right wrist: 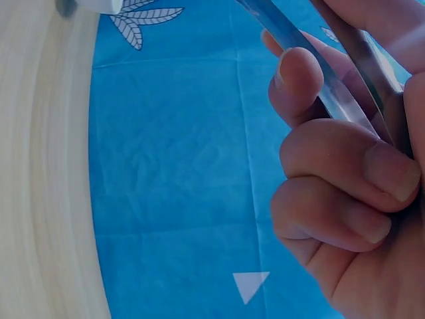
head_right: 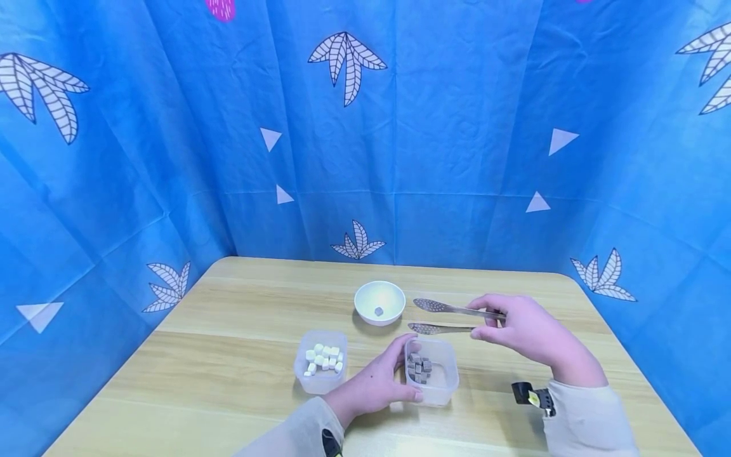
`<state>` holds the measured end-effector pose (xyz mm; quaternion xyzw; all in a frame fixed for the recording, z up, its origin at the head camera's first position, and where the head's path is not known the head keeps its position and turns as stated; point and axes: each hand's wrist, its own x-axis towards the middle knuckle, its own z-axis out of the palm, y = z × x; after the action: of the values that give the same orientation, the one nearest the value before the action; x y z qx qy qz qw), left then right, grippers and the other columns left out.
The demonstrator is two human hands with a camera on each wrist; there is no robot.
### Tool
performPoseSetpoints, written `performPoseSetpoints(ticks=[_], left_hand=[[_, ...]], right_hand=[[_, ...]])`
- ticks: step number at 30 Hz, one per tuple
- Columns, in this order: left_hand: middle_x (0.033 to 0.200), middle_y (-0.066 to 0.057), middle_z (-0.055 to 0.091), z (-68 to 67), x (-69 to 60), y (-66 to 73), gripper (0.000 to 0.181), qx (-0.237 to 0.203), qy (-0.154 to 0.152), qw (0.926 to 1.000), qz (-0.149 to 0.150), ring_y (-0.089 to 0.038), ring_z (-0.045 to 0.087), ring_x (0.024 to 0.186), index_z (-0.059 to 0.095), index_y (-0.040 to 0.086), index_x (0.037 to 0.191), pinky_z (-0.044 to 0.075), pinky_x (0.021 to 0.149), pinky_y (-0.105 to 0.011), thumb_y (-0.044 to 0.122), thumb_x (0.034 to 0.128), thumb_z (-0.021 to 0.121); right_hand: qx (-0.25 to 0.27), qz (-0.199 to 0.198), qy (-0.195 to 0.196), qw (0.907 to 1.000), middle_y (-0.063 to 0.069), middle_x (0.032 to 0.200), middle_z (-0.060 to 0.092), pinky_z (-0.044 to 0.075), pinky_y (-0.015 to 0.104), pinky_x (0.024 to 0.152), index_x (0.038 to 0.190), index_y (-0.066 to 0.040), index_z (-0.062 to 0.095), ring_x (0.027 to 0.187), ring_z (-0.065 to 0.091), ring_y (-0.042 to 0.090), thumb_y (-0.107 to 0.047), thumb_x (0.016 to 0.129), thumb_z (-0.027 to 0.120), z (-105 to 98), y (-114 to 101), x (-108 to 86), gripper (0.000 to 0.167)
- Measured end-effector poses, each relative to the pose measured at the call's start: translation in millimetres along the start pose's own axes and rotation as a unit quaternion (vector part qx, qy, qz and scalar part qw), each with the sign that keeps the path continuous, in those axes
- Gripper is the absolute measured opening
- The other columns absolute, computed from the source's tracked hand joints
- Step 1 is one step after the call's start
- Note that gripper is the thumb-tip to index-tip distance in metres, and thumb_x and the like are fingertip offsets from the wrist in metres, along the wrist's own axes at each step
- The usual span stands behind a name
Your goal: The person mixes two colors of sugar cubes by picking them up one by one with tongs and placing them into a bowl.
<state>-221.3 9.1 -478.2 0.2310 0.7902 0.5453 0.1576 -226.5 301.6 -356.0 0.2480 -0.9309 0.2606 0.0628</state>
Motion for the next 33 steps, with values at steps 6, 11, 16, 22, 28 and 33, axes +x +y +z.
performPoseSetpoints(ticks=[6, 11, 16, 22, 28, 33], left_hand=[[0.149, 0.015, 0.045, 0.5, 0.5, 0.7, 0.101, -0.006, 0.005, 1.0, 0.0, -0.009, 0.042, 0.136, 0.029, 0.037, 0.154, 0.023, 0.119, -0.046, 0.028, 0.0743, 0.09], [0.149, 0.017, 0.045, 0.4, 0.8, 1.3, 0.1, 0.004, 0.006, 1.0, -0.003, -0.009, 0.042, 0.136, 0.03, 0.035, 0.154, 0.023, 0.119, -0.046, 0.029, 0.0747, 0.09], [0.149, 0.013, 0.046, 0.4, 1.2, 1.1, 0.101, 0.013, 0.006, 0.9999, -0.003, -0.009, 0.042, 0.137, 0.029, 0.027, 0.157, 0.023, 0.12, -0.046, 0.029, 0.0752, 0.09], [0.149, 0.009, 0.047, 0.3, 1.4, 0.2, 0.1, 0.012, 0.006, 0.9999, -0.01, -0.009, 0.043, 0.136, 0.03, 0.031, 0.156, 0.023, 0.119, -0.046, 0.03, 0.0752, 0.09], [0.147, 0.009, 0.049, 0.2, 1.5, -1.0, 0.1, 0.01, 0.004, 0.9999, -0.004, -0.009, 0.044, 0.135, 0.03, 0.027, 0.156, 0.023, 0.119, -0.046, 0.029, 0.076, 0.089], [0.145, 0.01, 0.05, -0.2, 1.5, -1.4, 0.099, 0.006, -0.001, 1.0, 0.004, -0.008, 0.044, 0.134, 0.03, 0.027, 0.156, 0.022, 0.119, -0.048, 0.029, 0.0767, 0.089]], right_hand=[[-0.009, 0.0, -0.016, 0.9998, -0.013, 0.074, 0.05, 0.04, 0.025, 0.061, 0.114, -0.021, 0.07, 0.06, 0.044, 0.003, -0.032, 0.088, 0.079, -3, -4, -2.3, 0.029], [-0.012, -0.001, -0.023, 0.9997, -0.014, 0.072, 0.049, 0.04, 0.025, 0.06, 0.112, -0.022, 0.07, 0.06, 0.045, 0.003, -0.032, 0.089, 0.079, -6, -5, -4.4, 0.027], [-0.017, -0.007, -0.045, 0.9988, -0.016, 0.073, 0.053, 0.043, 0.025, 0.061, 0.112, -0.021, 0.072, 0.064, 0.049, 0.002, -0.033, 0.089, 0.078, -7, -7, -4.5, 0.027], [-0.028, -0.022, -0.081, 0.9961, -0.02, 0.079, 0.06, 0.046, 0.025, 0.062, 0.111, -0.023, 0.074, 0.066, 0.052, 0.0, -0.035, 0.09, 0.077, -6, -11, -4.0, 0.024], [-0.048, -0.024, -0.092, 0.9944, -0.021, 0.086, 0.064, 0.044, 0.025, 0.059, 0.108, -0.025, 0.076, 0.063, 0.05, -0.001, -0.033, 0.089, 0.077, 0, -18, -0.6, 0.02], [-0.071, -0.017, -0.095, 0.9928, -0.022, 0.079, 0.061, 0.041, 0.024, 0.054, 0.104, -0.026, 0.076, 0.06, 0.047, -0.001, -0.028, 0.087, 0.079, 6, -25, 1.8, 0.017]])
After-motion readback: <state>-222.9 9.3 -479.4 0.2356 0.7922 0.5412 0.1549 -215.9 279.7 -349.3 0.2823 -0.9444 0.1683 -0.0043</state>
